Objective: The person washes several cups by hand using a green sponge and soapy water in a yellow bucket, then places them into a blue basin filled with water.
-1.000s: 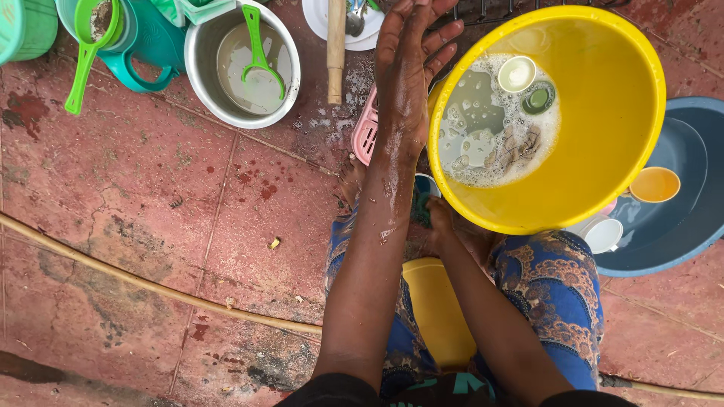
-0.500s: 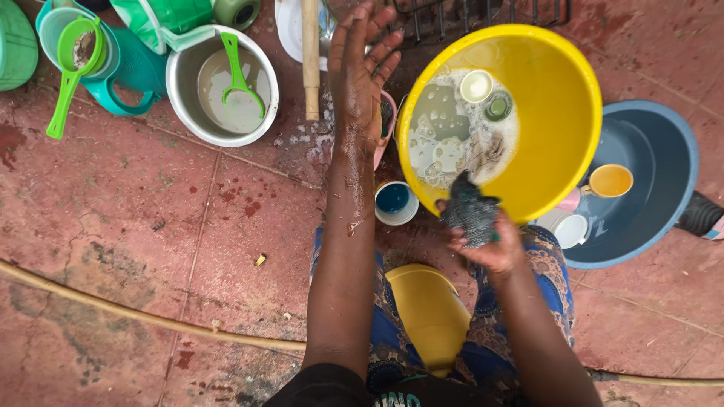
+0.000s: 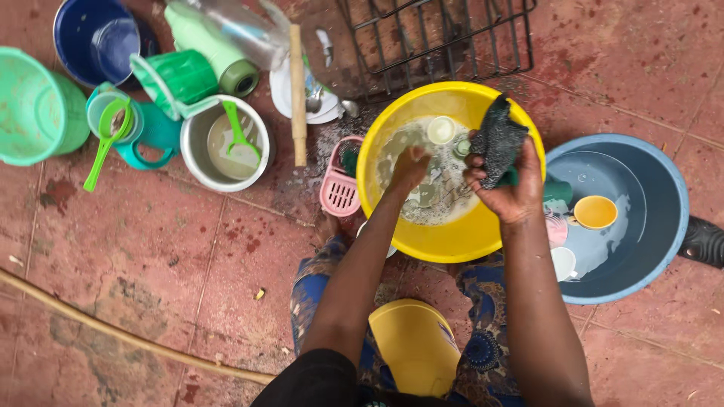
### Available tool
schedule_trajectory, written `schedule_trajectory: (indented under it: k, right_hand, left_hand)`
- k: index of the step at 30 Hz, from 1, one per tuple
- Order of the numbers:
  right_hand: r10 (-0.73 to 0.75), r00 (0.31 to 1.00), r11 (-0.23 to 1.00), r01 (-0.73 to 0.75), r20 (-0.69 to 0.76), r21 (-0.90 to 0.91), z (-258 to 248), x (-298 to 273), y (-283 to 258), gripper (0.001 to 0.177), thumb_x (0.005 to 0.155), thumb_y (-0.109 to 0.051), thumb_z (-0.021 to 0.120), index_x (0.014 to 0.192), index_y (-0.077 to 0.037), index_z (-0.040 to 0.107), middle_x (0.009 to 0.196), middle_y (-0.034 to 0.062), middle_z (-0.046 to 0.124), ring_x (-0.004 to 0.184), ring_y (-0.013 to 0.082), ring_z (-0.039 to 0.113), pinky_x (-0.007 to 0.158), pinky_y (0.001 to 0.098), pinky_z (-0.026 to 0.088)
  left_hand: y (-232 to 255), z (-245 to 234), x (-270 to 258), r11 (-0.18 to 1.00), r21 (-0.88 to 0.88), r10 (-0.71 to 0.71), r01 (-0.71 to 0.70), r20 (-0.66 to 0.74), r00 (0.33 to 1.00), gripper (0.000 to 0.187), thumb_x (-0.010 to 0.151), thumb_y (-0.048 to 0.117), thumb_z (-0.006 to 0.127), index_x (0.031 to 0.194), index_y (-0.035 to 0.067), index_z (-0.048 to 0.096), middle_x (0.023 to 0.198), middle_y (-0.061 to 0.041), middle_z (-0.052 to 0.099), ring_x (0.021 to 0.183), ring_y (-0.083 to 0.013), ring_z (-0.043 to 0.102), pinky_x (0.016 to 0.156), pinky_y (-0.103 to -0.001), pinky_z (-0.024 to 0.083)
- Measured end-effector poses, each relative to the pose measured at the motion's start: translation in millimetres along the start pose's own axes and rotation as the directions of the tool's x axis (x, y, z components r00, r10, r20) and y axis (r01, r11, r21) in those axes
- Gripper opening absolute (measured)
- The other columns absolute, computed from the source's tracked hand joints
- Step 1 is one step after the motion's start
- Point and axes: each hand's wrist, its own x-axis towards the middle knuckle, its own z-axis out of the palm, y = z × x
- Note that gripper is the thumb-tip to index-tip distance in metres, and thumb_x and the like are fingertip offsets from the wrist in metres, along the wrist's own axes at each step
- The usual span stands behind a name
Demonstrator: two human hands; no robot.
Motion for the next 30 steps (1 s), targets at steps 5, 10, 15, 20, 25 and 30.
schedule_trajectory:
  k: [5, 10, 15, 20, 25, 30]
  right_hand:
    - [-0.080, 0.991, 0.988, 0.064, -0.110, -0.144, 0, 12, -17, 0.055, 0.101, -0.045, 0.061, 0.139, -0.006, 0.058, 0.124, 0.0142, 0.067, 0.090, 0.0240, 0.059, 0.070, 0.0323, 0.047]
    - [-0.137, 0.979, 0.989, 0.126, -0.152, -0.077, 6, 2, -31, 0.047, 0.103, -0.041, 0.060, 0.132, -0.003, 0.061, 0.118, 0.0130, 0.068, 0.088, 0.0234, 0.060, 0.069, 0.0322, 0.047]
    - [-0.158, 0.972, 0.984, 0.141, -0.173, -0.108, 16, 7, -28, 0.048, 0.102, -0.041, 0.060, 0.130, -0.003, 0.062, 0.116, 0.0119, 0.069, 0.086, 0.0224, 0.062, 0.069, 0.0324, 0.048]
    - [-0.156, 0.967, 0.978, 0.122, -0.203, -0.171, 13, 19, -25, 0.048, 0.100, -0.044, 0.061, 0.127, -0.005, 0.063, 0.111, 0.0105, 0.070, 0.084, 0.0219, 0.064, 0.067, 0.0327, 0.050]
    - [-0.181, 0.969, 0.981, 0.165, -0.169, -0.105, 4, 35, -36, 0.045, 0.101, -0.044, 0.060, 0.127, -0.008, 0.064, 0.113, 0.0099, 0.072, 0.083, 0.0212, 0.063, 0.067, 0.0309, 0.049]
    - [-0.165, 0.977, 0.983, 0.152, -0.134, -0.102, -12, 41, -39, 0.045, 0.101, -0.045, 0.059, 0.125, -0.008, 0.065, 0.112, 0.0099, 0.072, 0.085, 0.0223, 0.064, 0.067, 0.0316, 0.051]
  left_hand:
    - [-67, 51, 30, 0.876, 0.058, -0.472, 0.479, -0.106, 0.875, 0.079, 0.102, 0.053, 0.054, 0.152, -0.004, 0.034, 0.155, -0.031, 0.040, 0.138, -0.0506, 0.044, 0.108, -0.061, 0.039]
    - [-99, 64, 26, 0.716, -0.063, -0.698, 0.695, -0.074, 0.712, 0.075, 0.098, 0.054, 0.058, 0.145, -0.001, 0.042, 0.147, -0.027, 0.047, 0.131, -0.0471, 0.049, 0.105, -0.060, 0.042]
    - [-116, 68, 8, 0.669, -0.144, -0.735, 0.729, 0.014, 0.678, 0.070, 0.094, 0.055, 0.063, 0.138, 0.002, 0.049, 0.138, -0.023, 0.054, 0.124, -0.0436, 0.054, 0.102, -0.060, 0.044]
    - [-117, 57, 7, 0.500, -0.365, -0.715, 0.785, 0.338, 0.612, 0.066, 0.090, 0.055, 0.067, 0.131, 0.005, 0.057, 0.130, -0.019, 0.061, 0.117, -0.0401, 0.059, 0.098, -0.059, 0.047]
    - [-95, 23, 16, 0.157, -0.407, -0.433, 0.900, 0.791, 0.433, 0.062, 0.086, 0.056, 0.072, 0.124, 0.008, 0.064, 0.122, -0.016, 0.068, 0.110, -0.0365, 0.064, 0.095, -0.058, 0.050]
    - [-55, -23, -11, 0.140, -0.457, -0.304, 0.878, 0.824, 0.478, 0.059, 0.082, 0.056, 0.076, 0.118, 0.010, 0.071, 0.113, -0.012, 0.075, 0.104, -0.0330, 0.069, 0.092, -0.058, 0.053]
